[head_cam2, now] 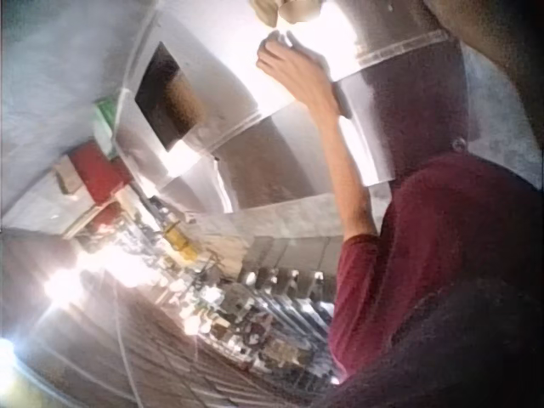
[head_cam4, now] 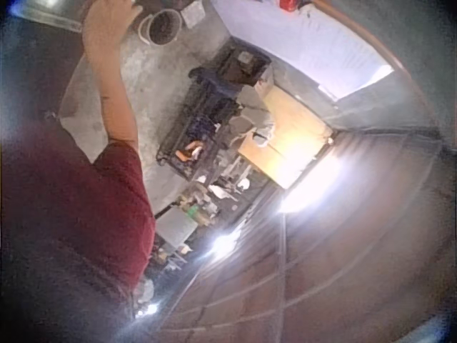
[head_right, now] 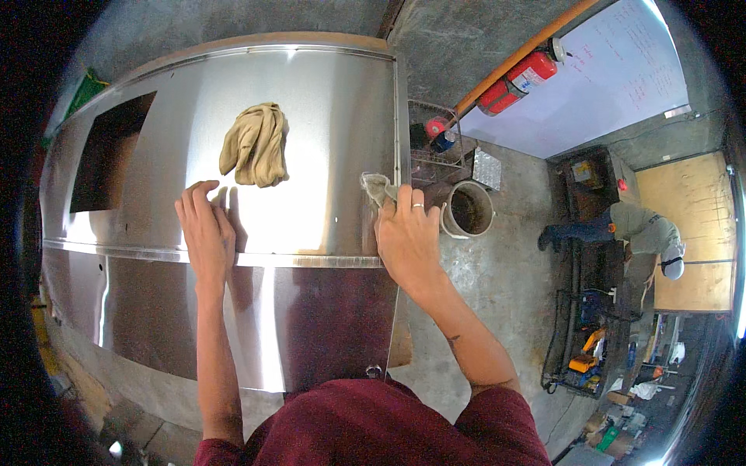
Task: The person wipes a large stainless steel surface with a cloth, moving methodically across the top and side edges. The person uses a cloth to rub the surface in repeated strokes, covering multiple areas of the metal panel.
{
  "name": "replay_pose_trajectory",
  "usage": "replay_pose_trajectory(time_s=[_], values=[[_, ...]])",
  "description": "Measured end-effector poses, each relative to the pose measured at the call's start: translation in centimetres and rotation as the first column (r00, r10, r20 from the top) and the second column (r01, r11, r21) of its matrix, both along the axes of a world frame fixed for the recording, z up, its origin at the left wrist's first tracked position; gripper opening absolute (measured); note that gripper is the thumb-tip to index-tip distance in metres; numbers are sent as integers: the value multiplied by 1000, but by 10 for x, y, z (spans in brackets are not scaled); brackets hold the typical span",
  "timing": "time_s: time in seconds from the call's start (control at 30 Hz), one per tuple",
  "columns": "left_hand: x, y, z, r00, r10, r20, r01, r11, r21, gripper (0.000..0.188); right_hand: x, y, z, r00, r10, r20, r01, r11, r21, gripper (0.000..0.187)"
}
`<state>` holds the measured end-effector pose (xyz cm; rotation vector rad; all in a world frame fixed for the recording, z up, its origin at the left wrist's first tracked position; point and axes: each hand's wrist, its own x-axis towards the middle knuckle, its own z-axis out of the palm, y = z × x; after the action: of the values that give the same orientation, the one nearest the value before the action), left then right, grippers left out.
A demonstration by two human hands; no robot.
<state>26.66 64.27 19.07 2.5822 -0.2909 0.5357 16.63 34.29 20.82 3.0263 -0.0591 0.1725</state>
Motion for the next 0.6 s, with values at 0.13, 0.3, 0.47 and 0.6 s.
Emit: replay_pose_trajectory(time_s=[0.13,0.3,0.47,0.6], values=[[0,-2,3,999,8,-38,-8,1000,10,32,74,-30,-20,987,15,162,-4,998,-67,28],[1,-1,4,999,3,-42,-1,999,32,32,241,-83,-43,969,-65,237,83,994,-65,30],[7,3,-1,1000,-30,10,29,998,49,35,307,-100,-48,969,-96,228,109,993,-43,32],[5,2,-2,1000,-19,-10,20,998,59,33,312,-107,-54,964,-139,227,155,987,-53,33]])
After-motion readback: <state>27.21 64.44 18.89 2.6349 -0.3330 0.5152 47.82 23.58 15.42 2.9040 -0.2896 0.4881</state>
